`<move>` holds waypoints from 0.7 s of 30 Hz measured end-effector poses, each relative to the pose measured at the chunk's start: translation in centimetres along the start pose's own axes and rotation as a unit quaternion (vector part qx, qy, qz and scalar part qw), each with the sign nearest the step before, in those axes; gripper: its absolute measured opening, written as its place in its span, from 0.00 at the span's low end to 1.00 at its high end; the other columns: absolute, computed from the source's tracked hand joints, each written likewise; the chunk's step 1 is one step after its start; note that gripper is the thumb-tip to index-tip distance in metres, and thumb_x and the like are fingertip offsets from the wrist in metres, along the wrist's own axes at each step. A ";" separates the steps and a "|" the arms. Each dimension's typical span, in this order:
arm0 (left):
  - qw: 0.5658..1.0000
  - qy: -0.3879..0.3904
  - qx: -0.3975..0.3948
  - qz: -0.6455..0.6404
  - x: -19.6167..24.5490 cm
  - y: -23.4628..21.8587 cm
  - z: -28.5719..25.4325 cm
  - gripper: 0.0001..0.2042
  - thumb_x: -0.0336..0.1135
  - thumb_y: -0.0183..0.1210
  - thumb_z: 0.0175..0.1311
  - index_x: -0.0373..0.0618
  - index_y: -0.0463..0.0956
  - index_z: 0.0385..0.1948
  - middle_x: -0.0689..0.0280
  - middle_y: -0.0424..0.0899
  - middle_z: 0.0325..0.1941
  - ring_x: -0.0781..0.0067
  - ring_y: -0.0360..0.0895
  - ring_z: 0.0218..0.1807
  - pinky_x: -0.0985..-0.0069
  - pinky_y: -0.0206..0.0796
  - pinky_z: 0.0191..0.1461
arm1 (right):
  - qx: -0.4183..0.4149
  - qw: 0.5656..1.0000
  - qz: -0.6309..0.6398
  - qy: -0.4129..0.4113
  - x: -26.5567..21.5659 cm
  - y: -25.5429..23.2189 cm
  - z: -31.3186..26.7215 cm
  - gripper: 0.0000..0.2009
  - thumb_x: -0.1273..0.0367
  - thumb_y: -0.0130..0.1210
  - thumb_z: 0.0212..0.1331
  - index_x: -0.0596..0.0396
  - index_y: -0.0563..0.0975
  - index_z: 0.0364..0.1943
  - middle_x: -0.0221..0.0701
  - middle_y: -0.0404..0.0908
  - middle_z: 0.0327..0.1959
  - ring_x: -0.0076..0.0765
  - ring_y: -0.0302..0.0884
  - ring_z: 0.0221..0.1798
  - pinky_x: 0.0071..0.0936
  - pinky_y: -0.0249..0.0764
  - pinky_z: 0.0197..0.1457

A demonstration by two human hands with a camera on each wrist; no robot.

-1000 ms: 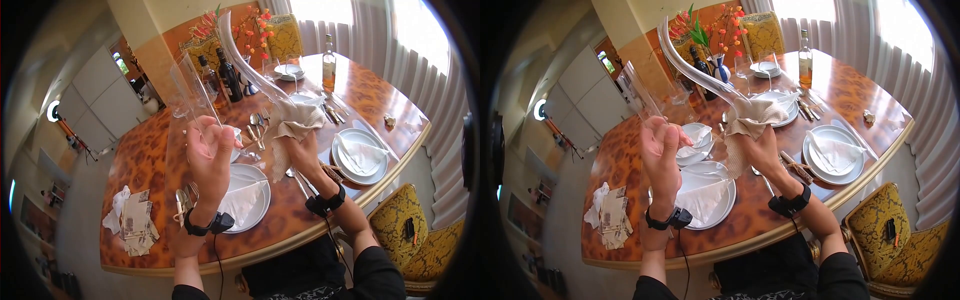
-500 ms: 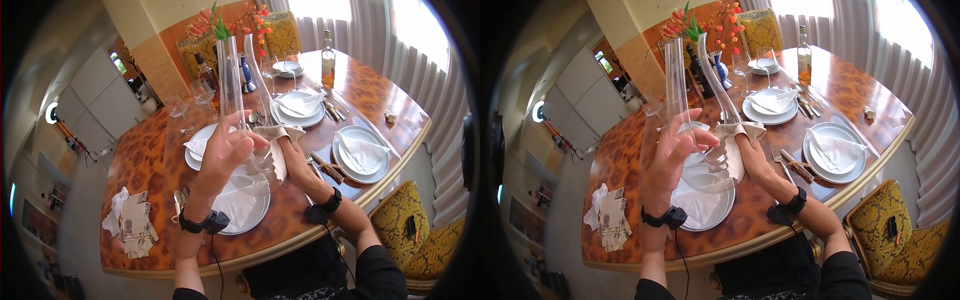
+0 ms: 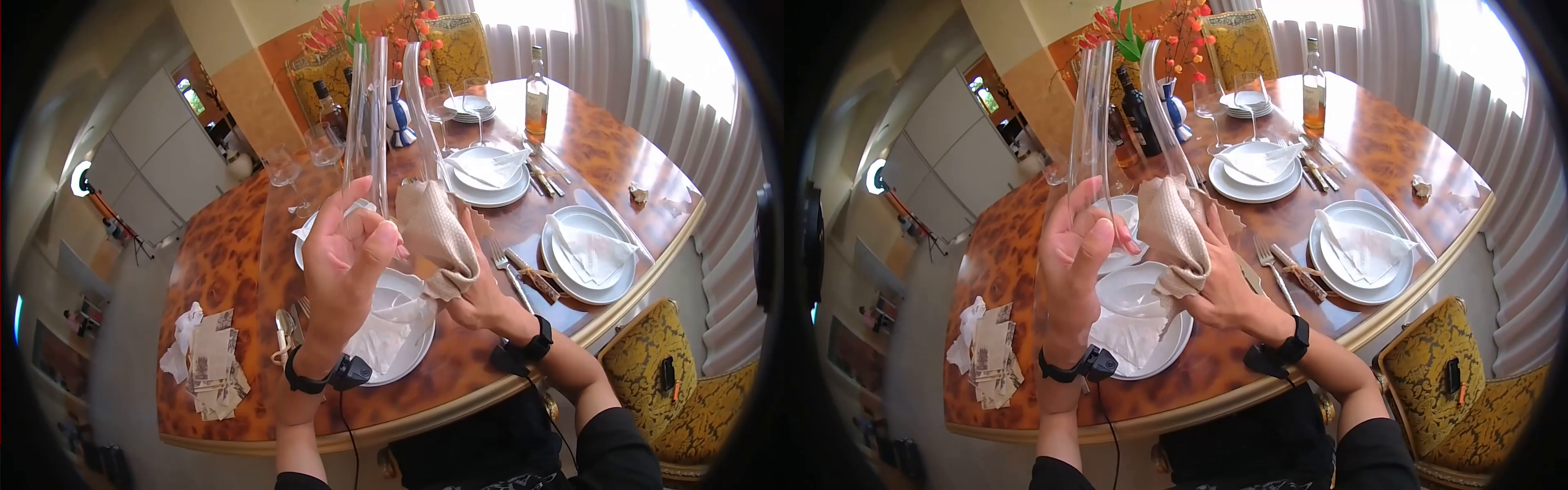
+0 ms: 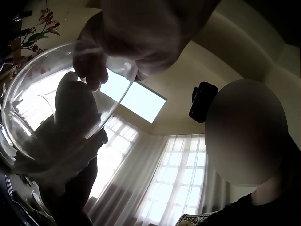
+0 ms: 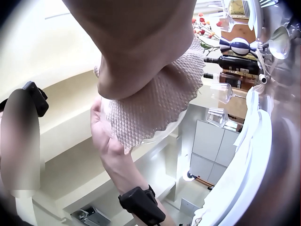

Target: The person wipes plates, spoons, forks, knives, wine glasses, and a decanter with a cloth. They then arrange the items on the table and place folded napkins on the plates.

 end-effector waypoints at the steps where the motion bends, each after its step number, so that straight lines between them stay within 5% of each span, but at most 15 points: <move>1: 1.000 -0.007 -0.002 0.010 -0.1 -0.1 0.1 0.26 0.35 0.55 0.68 0.30 0.60 0.62 0.61 0.79 0.32 0.73 0.76 0.35 0.72 0.72 0.45 | -0.070 0.995 -0.046 -0.055 -0.9 0.6 0.3 0.24 0.58 0.54 0.54 0.58 0.76 0.52 0.48 0.66 0.65 0.62 0.52 0.73 0.57 0.32 0.78; 7: 0.996 -0.040 0.015 -0.078 -0.8 -0.9 0.5 0.25 0.30 0.57 0.67 0.29 0.60 0.62 0.64 0.79 0.31 0.78 0.77 0.35 0.78 0.71 0.44 | -0.132 0.984 -0.081 -0.092 -3.9 0.7 2.1 0.44 0.50 0.69 0.38 0.61 0.67 0.61 0.50 0.69 0.61 0.62 0.62 0.67 0.52 0.55 0.72; 13: 0.994 -0.003 0.020 -0.106 1.0 -3.7 0.9 0.24 0.44 0.51 0.71 0.35 0.65 0.60 0.63 0.77 0.34 0.71 0.75 0.37 0.70 0.70 0.48 | -0.088 0.980 -0.118 -0.132 -6.5 0.8 3.9 0.35 0.52 0.70 0.38 0.58 0.74 0.50 0.45 0.74 0.53 0.57 0.70 0.59 0.52 0.59 0.68; 16: 0.968 -0.046 0.071 -0.236 1.0 -6.0 0.6 0.22 0.43 0.50 0.73 0.35 0.67 0.58 0.62 0.77 0.36 0.70 0.75 0.40 0.69 0.70 0.49 | -0.006 0.969 -0.136 -0.206 -7.9 0.7 4.4 0.24 0.56 0.69 0.39 0.48 0.78 0.43 0.40 0.74 0.50 0.55 0.71 0.57 0.59 0.61 0.65; 21: 0.907 -0.099 0.109 -0.394 0.8 -7.8 0.2 0.19 0.47 0.51 0.71 0.39 0.70 0.50 0.58 0.78 0.39 0.65 0.78 0.44 0.65 0.70 0.56 | 0.087 0.934 -0.171 -0.301 -8.7 1.3 4.9 0.19 0.59 0.71 0.39 0.37 0.77 0.39 0.40 0.72 0.54 0.58 0.70 0.60 0.63 0.62 0.63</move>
Point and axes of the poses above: each hand's wrist, its own z-axis towards the middle knuckle, its own y-axis out of the palm, x = y × z, the point moved 7 cm from there along z, towards the middle knuckle
